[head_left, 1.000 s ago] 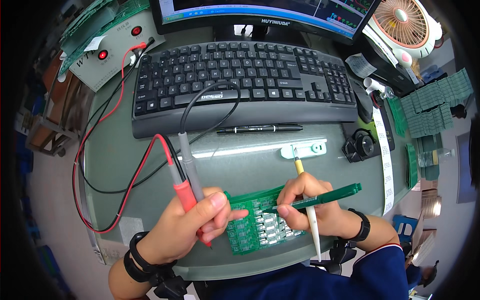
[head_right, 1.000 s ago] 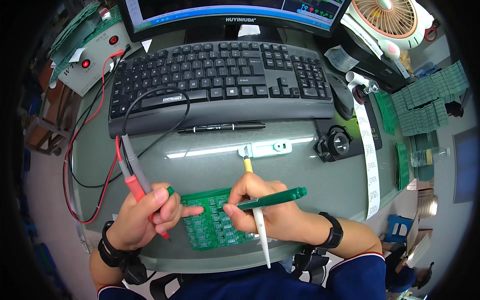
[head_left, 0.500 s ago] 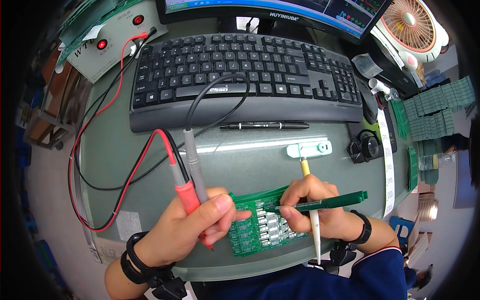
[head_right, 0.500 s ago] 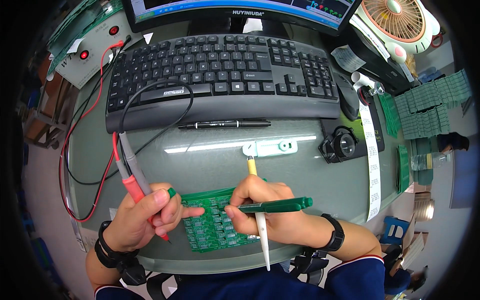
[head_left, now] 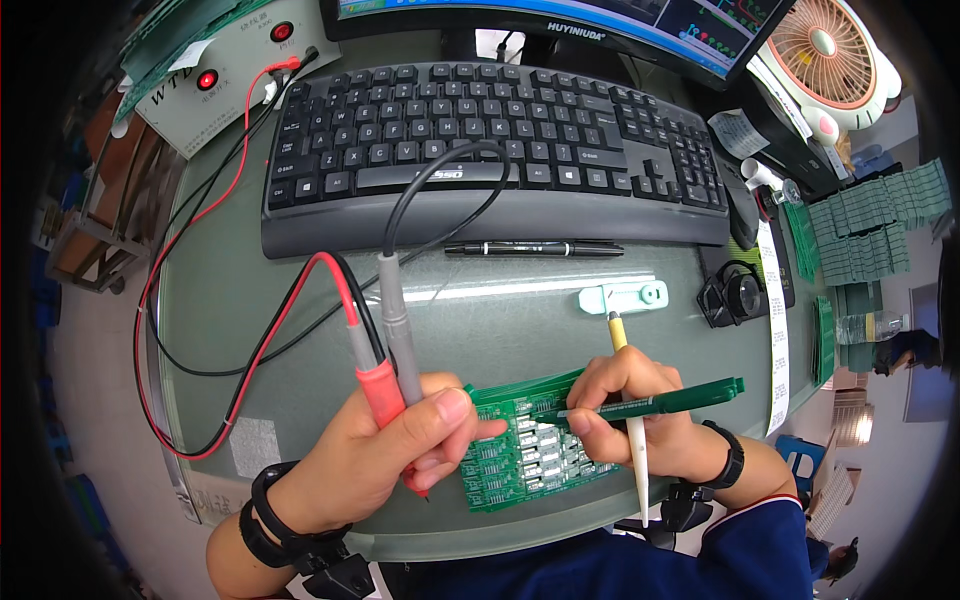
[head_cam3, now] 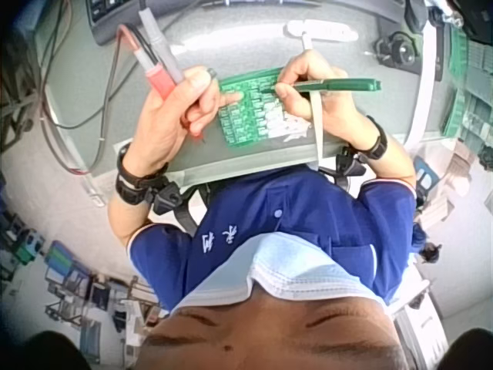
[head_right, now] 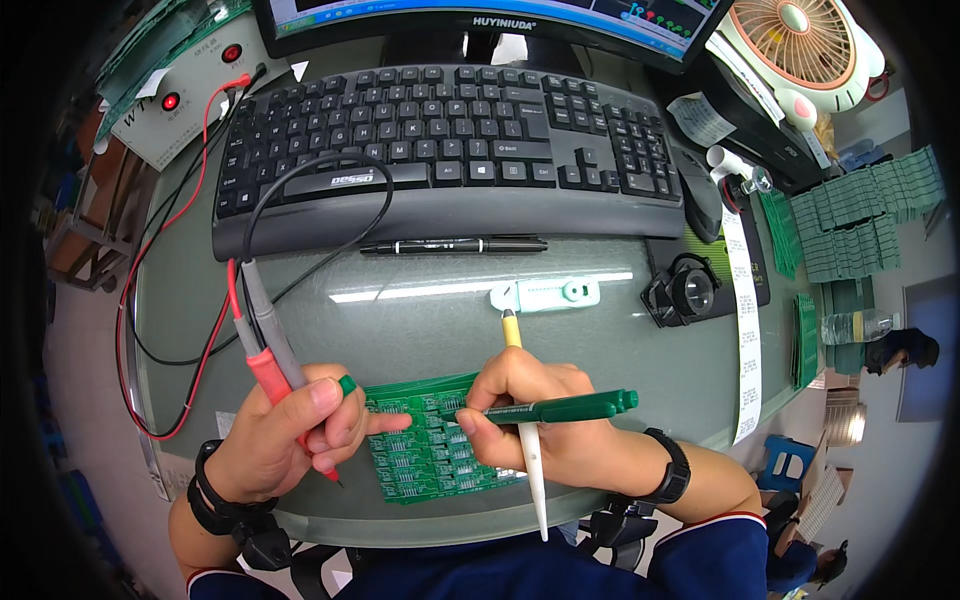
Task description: Inspecting and testing a printed circuit board with a probe and a magnifying lens at a workstation.
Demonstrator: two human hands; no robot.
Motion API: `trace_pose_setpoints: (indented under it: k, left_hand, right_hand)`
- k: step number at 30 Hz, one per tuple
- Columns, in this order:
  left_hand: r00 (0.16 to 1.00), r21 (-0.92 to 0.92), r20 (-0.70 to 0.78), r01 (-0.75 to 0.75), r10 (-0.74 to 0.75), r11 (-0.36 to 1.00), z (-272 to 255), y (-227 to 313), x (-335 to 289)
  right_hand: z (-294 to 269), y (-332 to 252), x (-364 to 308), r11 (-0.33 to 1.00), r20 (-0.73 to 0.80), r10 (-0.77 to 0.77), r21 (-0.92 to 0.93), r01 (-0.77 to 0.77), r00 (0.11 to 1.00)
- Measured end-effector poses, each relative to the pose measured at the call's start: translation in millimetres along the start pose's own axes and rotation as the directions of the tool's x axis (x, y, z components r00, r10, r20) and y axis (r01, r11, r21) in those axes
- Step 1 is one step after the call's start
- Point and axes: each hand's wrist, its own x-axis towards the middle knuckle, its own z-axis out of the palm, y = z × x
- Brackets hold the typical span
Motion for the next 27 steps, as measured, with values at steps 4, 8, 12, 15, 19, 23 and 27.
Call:
trace_pose_setpoints:
  k: [4, 8, 12, 15, 19, 23, 27]
  left_hand:
    - [1.000, 0.004, 0.008, -0.001, 0.001, 1.000, -1.8, 0.1, 2.1]
    - [1.000, 0.000, 0.012, -0.021, 0.021, 1.000, 2.0, 0.9, 0.0]
    - [0.996, -0.026, 0.078, -0.033, 0.035, 0.999, 4.7, 2.6, -5.3]
    - [0.984, -0.027, 0.175, -0.028, 0.033, 0.999, 4.3, 0.7, -6.9]
    - [0.968, -0.024, 0.246, -0.034, 0.039, 0.999, 5.8, 2.0, -7.2]
    - [0.963, 0.020, 0.268, -0.011, 0.005, 1.000, 16.0, 2.2, 3.0]
    - [0.933, 0.145, 0.359, -0.036, -0.019, 0.989, 19.6, 10.2, 17.4]
  right_hand:
    - [-1.2, 0.5, 0.5, 1.000, 0.014, -0.005, -0.019, 0.005, 1.000]
    - [-4.6, -0.3, -2.4, 0.980, -0.032, 0.090, 0.179, -0.083, 0.995]
    - [-16.3, -18.4, 6.2, 0.893, 0.052, 0.220, 0.391, -0.222, 0.974]
    - [-17.7, -27.9, 12.9, 0.699, 0.128, 0.308, 0.642, -0.315, 0.943]
    - [-15.0, -35.0, 12.8, 0.692, 0.117, 0.258, 0.671, -0.268, 0.959]
    - [-24.5, -45.7, 3.4, 0.760, 0.073, 0.295, 0.587, -0.280, 0.953]
    - [-37.8, -55.8, -3.0, 0.836, 0.096, 0.159, 0.517, -0.185, 0.983]
